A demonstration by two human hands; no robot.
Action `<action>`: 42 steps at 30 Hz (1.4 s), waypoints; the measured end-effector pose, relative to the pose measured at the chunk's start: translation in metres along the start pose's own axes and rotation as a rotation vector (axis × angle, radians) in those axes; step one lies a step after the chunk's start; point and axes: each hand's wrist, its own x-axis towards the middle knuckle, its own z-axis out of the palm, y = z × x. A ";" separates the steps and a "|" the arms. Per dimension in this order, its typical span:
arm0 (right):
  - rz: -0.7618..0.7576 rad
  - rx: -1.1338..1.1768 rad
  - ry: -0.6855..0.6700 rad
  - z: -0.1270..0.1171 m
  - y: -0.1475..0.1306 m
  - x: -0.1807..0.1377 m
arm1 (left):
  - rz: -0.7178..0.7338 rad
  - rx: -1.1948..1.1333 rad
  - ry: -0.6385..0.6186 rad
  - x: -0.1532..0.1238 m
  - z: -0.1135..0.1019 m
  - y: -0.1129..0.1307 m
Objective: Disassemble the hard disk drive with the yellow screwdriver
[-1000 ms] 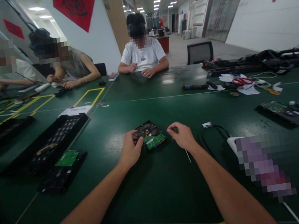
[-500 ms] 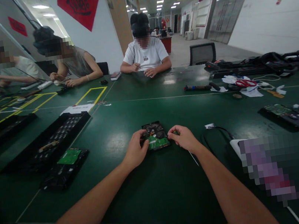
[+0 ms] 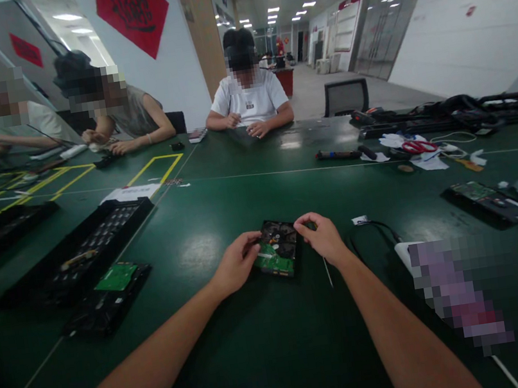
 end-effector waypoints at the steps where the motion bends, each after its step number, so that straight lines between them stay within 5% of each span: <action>1: -0.003 -0.006 0.015 0.000 0.001 0.001 | 0.024 0.068 0.025 -0.002 0.001 0.004; 7: -0.082 -0.018 -0.041 -0.001 0.000 -0.001 | 0.256 0.499 0.000 -0.021 0.009 0.043; 17: -0.119 -0.103 -0.101 -0.001 -0.007 -0.004 | 0.279 0.804 -0.130 -0.033 0.028 0.064; 35: -0.034 -0.070 0.071 -0.001 0.001 0.000 | 0.255 0.717 -0.228 -0.027 0.000 0.053; 42: -0.013 -0.046 0.064 0.000 0.006 0.002 | 0.316 0.716 -0.189 -0.023 0.005 0.043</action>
